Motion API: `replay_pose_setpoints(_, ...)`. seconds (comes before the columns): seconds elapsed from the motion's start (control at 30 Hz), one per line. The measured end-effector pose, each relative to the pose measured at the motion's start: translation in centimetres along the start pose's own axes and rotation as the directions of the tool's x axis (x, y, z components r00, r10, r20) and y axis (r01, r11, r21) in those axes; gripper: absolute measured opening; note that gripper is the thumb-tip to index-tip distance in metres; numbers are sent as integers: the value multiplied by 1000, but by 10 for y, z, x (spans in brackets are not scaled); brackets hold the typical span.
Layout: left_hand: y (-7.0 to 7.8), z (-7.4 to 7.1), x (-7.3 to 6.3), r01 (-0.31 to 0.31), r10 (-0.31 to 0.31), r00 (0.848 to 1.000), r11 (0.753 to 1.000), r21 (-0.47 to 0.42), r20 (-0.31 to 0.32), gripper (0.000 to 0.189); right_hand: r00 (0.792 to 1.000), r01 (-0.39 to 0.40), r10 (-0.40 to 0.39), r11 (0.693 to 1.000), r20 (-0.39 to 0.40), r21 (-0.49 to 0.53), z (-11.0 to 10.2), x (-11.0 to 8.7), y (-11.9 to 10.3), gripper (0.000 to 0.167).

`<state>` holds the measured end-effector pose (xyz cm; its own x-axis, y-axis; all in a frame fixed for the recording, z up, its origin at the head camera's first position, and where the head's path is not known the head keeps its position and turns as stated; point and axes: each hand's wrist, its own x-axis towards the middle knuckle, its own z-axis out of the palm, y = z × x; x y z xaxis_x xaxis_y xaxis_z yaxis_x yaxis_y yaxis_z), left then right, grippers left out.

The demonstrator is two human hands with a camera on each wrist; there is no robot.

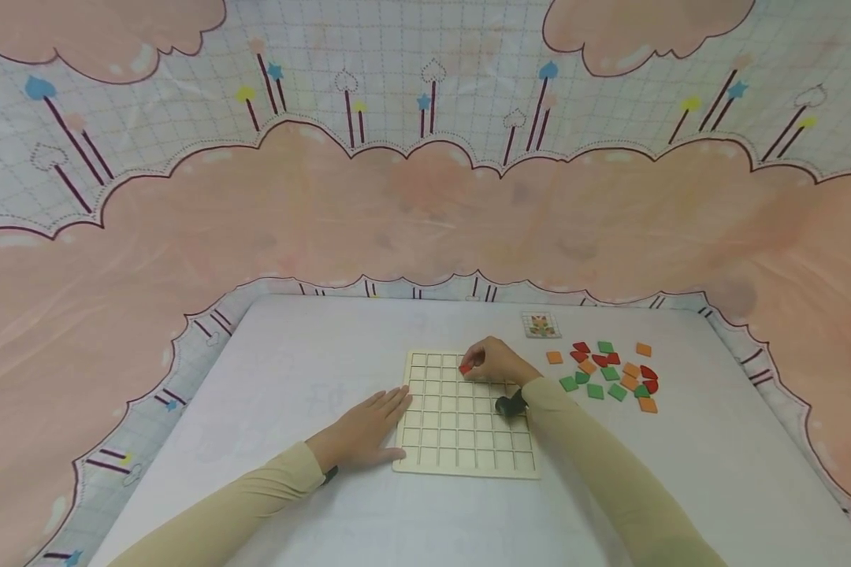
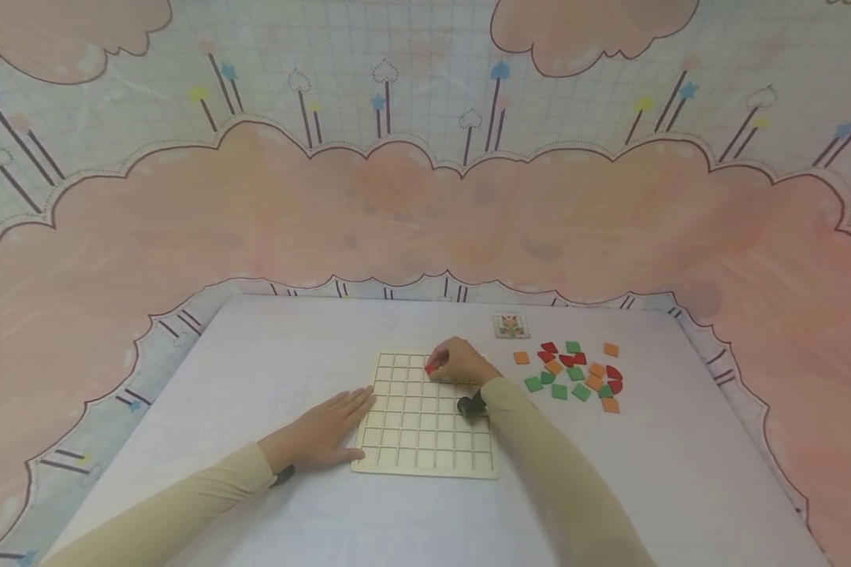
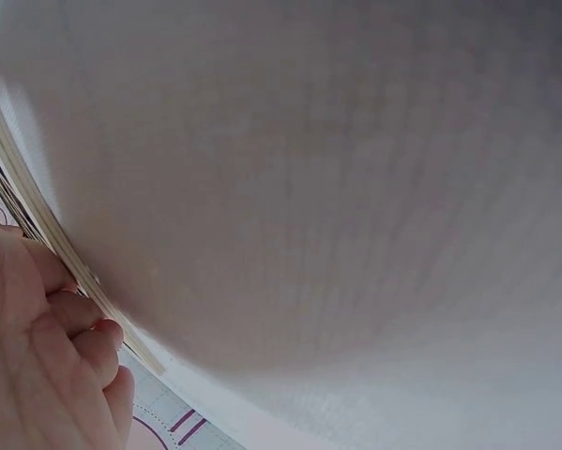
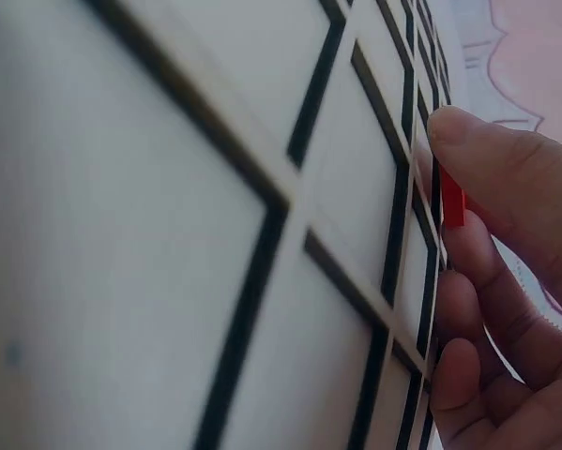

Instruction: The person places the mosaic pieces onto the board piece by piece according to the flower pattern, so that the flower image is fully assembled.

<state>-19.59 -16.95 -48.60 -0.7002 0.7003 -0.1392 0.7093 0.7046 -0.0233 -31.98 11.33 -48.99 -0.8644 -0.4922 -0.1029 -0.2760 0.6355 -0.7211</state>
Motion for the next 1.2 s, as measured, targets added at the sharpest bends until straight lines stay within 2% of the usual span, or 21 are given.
replay_pose_setpoints(0.67, -1, -5, 0, 1, -2, 1000, 1000, 5, 5, 84, 999, 34, -34, 999, 0, -23, -3, -2, 0, 11)
replay_pose_setpoints(1.2, -4, -4, 0, -6, 6, 1000, 1000, 7, 7, 84, 998, 56, -56, 998, 14, 24, -6, -3, -1, 11)
